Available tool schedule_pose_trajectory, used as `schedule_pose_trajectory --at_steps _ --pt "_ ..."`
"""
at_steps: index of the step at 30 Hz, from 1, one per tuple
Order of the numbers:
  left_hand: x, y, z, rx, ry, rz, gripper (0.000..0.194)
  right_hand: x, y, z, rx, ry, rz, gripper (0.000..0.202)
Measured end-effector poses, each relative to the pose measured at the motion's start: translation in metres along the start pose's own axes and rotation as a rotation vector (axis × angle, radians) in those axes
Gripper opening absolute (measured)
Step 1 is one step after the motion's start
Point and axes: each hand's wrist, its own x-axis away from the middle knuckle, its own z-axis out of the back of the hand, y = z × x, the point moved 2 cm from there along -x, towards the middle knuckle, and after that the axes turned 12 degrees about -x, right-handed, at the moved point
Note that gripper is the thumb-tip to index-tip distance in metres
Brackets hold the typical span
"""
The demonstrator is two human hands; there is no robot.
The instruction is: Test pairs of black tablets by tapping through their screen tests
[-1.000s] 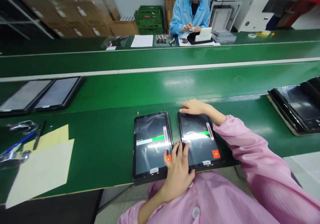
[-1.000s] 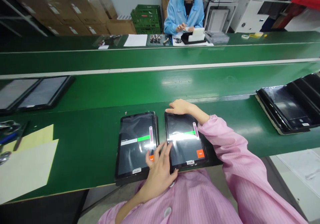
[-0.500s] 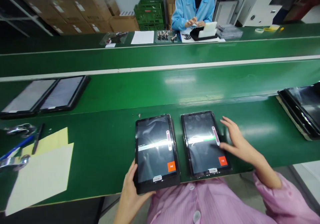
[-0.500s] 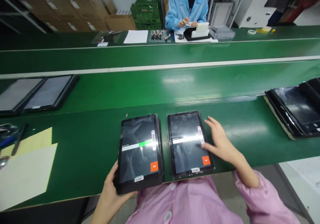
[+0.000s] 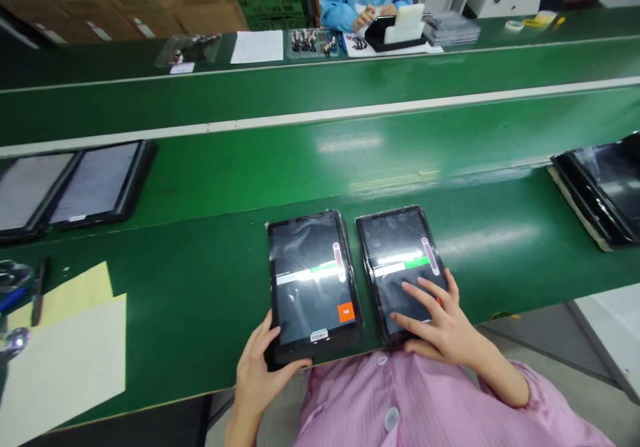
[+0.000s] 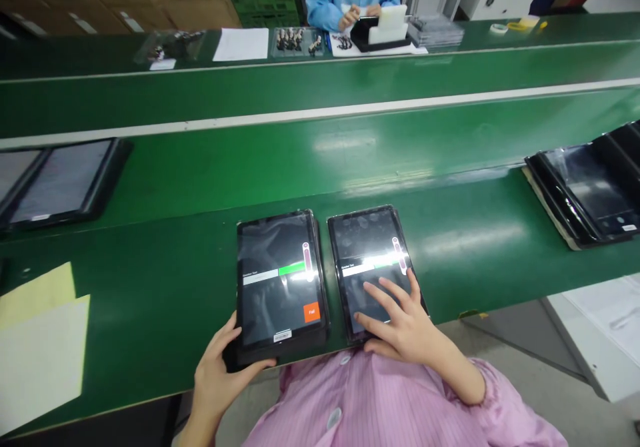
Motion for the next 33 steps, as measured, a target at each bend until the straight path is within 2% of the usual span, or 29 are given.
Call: schedule_pose_trajectory --at_steps 4,9,12,16,21,25,27,29,31,33 --pt "0.002 0.005 0.0 -0.017 0.066 -0.078 0.044 -0.009 -0.003 0.007 -0.039 0.055 0.035 0.026" --pt "0.001 0.01 -0.002 -0.054 0.052 -0.026 0.055 -0.011 -0.001 0.013 -0.252 0.105 0.046 0.037" --pt "0.001 0.011 -0.002 -0.063 0.063 -0.035 0.054 -0.012 -0.002 0.013 -0.242 0.12 0.077 0.042" --pt "0.001 0.007 -0.002 -0.073 0.07 -0.076 0.046 -0.014 -0.004 0.012 -0.201 0.094 0.039 0.042" --pt "0.001 0.004 -0.005 -0.156 0.086 -0.161 0.057 -0.013 -0.008 0.006 -0.194 0.083 0.043 0.03" --pt "0.003 0.002 -0.004 -0.015 0.059 -0.042 0.073 -0.006 -0.003 0.005 -0.153 0.05 0.007 0.033" --pt "-0.005 0.0 0.003 0.125 0.042 0.053 0.083 -0.001 0.013 0.012 -0.168 0.086 -0.073 0.034" --pt "-0.025 -0.001 0.013 0.187 0.009 0.08 0.086 0.001 0.04 0.019 -0.231 0.177 -0.252 0.036" --pt "-0.061 0.004 0.022 0.099 -0.071 -0.01 0.084 -0.002 0.075 0.022 -0.344 0.312 -0.494 0.035" --pt "-0.108 0.018 0.024 -0.082 -0.211 -0.183 0.084 -0.011 0.109 0.018 -0.504 0.44 -0.712 0.038"
